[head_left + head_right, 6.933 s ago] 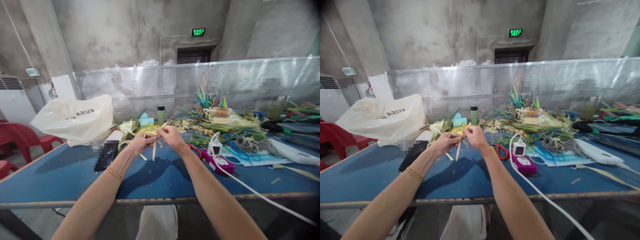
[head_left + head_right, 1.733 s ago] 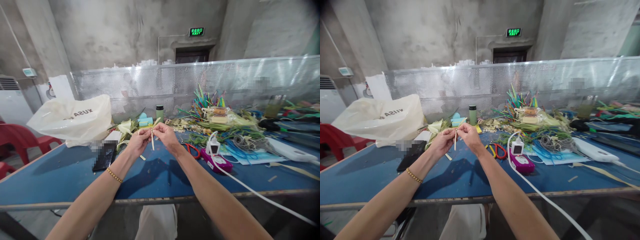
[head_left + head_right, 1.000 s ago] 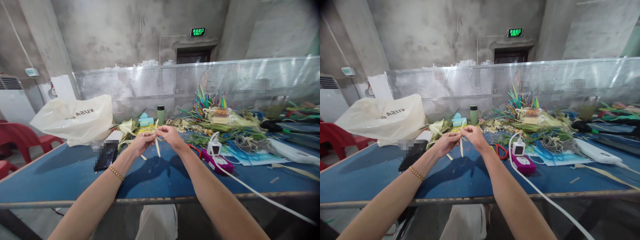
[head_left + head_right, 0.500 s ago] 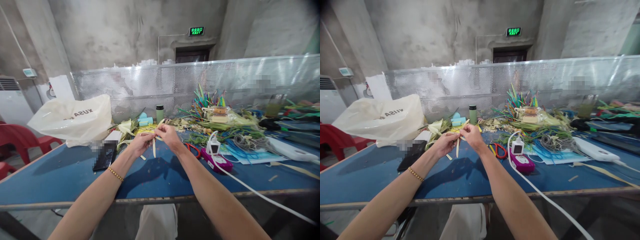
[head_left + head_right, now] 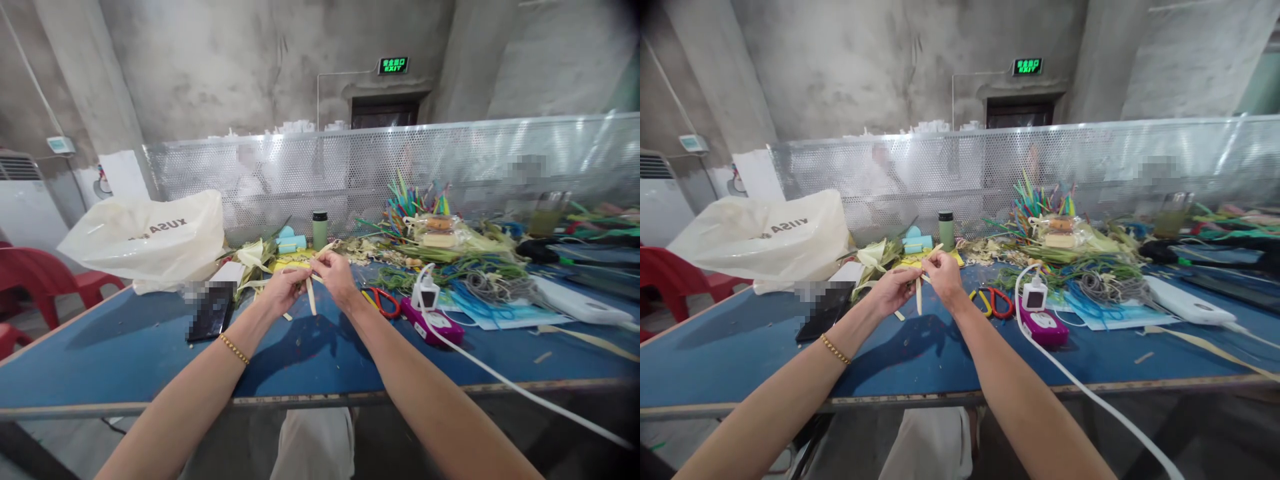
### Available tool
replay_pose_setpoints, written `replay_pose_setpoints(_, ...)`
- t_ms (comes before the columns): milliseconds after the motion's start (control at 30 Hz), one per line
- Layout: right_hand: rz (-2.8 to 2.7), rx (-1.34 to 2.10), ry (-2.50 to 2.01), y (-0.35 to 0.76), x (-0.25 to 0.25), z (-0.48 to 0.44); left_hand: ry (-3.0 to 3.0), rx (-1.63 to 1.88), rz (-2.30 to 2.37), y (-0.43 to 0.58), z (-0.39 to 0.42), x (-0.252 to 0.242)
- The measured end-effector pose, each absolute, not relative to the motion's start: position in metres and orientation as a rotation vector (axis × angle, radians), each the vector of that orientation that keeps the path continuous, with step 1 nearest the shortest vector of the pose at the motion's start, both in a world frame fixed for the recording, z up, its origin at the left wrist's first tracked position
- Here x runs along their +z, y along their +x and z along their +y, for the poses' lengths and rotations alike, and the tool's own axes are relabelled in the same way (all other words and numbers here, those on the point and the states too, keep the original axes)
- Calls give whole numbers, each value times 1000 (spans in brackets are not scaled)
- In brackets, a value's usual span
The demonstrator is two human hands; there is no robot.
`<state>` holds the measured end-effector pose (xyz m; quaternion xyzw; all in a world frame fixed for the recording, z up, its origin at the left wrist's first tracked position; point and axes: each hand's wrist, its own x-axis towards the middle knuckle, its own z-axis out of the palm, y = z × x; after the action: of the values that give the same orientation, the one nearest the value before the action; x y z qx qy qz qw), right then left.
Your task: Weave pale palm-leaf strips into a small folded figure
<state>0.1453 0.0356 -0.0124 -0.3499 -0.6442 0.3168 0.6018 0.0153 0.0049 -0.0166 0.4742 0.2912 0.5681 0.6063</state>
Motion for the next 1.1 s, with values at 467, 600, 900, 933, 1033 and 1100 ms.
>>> replay_pose_setpoints(467,-1959,82,-749,159,4,21,1386,1328,871,12,7,-22)
replay_pose_setpoints(600,-2065,79,-731,155,2,20,1579,1357,981,16,7,-26)
replay_pose_setpoints(900,-1753,506,-939,163,10,23,1701,1308,985,14,4,-18)
replay_pose_setpoints(933,-1746,591,-916,164,11,22,1672,1303,957,13,4,-17)
replay_pose_setpoints(1033,-1761,823,-818,166,15,16,1593,1286,861,12,3,-16)
replay_pose_setpoints(1100,-1754,945,-747,168,17,12,1564,1274,810,10,3,-15)
